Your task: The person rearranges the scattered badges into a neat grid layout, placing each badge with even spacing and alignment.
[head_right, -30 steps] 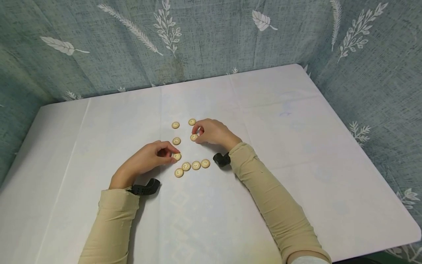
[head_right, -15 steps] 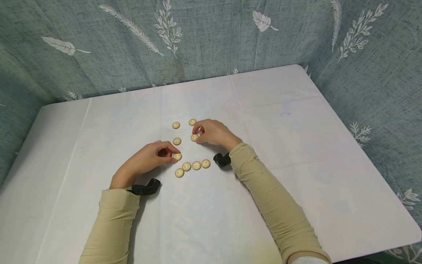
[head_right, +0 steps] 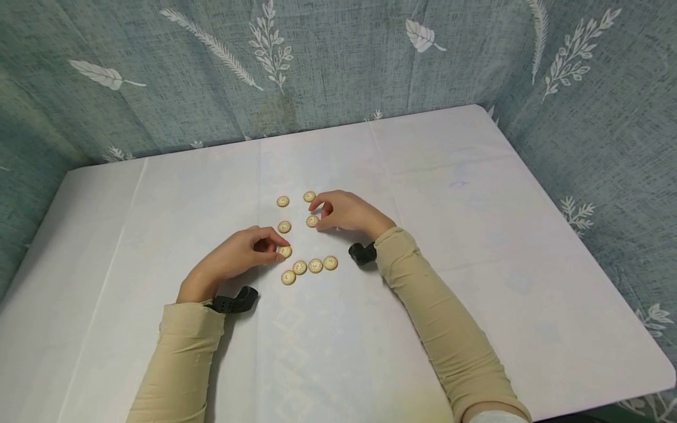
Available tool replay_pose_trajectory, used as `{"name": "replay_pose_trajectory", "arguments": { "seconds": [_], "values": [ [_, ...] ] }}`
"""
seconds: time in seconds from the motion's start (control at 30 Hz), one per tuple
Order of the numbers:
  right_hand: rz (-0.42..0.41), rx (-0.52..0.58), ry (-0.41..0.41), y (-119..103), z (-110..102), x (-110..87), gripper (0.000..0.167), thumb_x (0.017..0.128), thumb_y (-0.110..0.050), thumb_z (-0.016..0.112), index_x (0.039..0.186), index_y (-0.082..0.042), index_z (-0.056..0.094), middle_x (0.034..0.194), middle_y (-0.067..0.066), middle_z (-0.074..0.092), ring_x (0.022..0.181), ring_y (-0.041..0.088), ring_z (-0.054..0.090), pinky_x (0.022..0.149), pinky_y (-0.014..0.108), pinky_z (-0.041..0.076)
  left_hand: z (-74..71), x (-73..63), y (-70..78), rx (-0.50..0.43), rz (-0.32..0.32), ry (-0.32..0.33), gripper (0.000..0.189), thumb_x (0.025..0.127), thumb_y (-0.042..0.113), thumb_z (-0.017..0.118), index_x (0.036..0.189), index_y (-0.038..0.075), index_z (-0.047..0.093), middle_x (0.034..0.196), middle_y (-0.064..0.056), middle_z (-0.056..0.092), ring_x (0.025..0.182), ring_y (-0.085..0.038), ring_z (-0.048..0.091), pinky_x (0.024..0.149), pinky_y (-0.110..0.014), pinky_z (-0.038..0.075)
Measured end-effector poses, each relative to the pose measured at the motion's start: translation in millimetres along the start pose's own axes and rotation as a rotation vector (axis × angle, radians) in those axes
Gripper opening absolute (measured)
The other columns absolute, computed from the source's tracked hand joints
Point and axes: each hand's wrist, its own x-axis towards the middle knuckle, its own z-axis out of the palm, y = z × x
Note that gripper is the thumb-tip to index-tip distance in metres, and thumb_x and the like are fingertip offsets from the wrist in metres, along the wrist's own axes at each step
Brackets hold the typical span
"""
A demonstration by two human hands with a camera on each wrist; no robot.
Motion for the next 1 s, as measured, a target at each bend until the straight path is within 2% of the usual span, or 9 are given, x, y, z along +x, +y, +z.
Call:
{"name": "replay_pose_trajectory", "arguments": {
  "seconds": [0.23,0.5,0.6,0.73,0.83,1.0],
  "values": [
    [0.033,0.029,-0.045,1,-10,-4.3,0.038,0.081,-0.019,0.066,0.117,-0.015,0.054,0.085,0.003,0.059,0.066,0.018,0.054,0.060,0.030,0.045,-1.9,-2.5,-1.2,0.002,-0.002,-0.001,0.016,0.077,0.024,0.070,0.092,0.025,0.064,0.076,-0.001,0.051,0.075,-0.017,0.044,0.066,-0.031,0.036],
    [0.091,0.042,-0.052,-2,-21,-10.6,0.038,0.083,-0.023,0.063,0.120,-0.015,0.054,0.092,0.002,0.063,0.070,0.019,0.057,0.066,0.032,0.044,-4.1,-4.1,-1.6,0.001,0.005,-0.004,0.016,0.078,0.025,0.069,0.092,0.026,0.063,0.077,0.000,0.051,0.076,-0.015,0.045,0.068,-0.031,0.037],
    [0.132,0.046,-0.012,0,-24,-12.2,0.033,0.084,-0.024,0.061,0.116,-0.013,0.057,0.088,0.002,0.064,0.077,0.018,0.056,0.072,0.032,0.042,-4.2,-3.6,-0.9,-0.008,0.009,-0.004,0.016,0.077,0.025,0.070,0.092,0.027,0.064,0.077,0.000,0.052,0.077,-0.015,0.045,0.068,-0.031,0.037],
    [0.188,0.074,0.040,6,-25,-12.3,0.022,0.085,-0.025,0.060,0.102,-0.012,0.062,0.084,0.003,0.062,0.081,0.018,0.052,0.074,0.032,0.038,-2.2,-2.1,-0.8,-0.016,0.009,-0.006,0.016,0.077,0.025,0.070,0.092,0.027,0.063,0.077,0.000,0.052,0.077,-0.015,0.045,0.068,-0.031,0.037],
    [0.198,0.105,0.022,9,-24,-13.5,0.019,0.085,-0.024,0.060,0.098,-0.012,0.063,0.087,0.003,0.060,0.082,0.019,0.050,0.074,0.032,0.037,-0.7,-1.6,-1.5,-0.012,0.011,-0.007,0.016,0.077,0.025,0.070,0.092,0.027,0.063,0.077,0.000,0.052,0.077,-0.015,0.045,0.069,-0.030,0.037],
    [0.166,0.066,-0.034,11,-24,-19.1,0.018,0.085,-0.024,0.060,0.098,-0.014,0.064,0.090,0.001,0.061,0.084,0.019,0.049,0.077,0.033,0.036,-0.3,-2.1,-3.3,-0.012,0.015,0.000,0.017,0.077,0.024,0.070,0.092,0.026,0.063,0.076,0.000,0.051,0.077,-0.014,0.044,0.069,-0.030,0.036]
  ]
}}
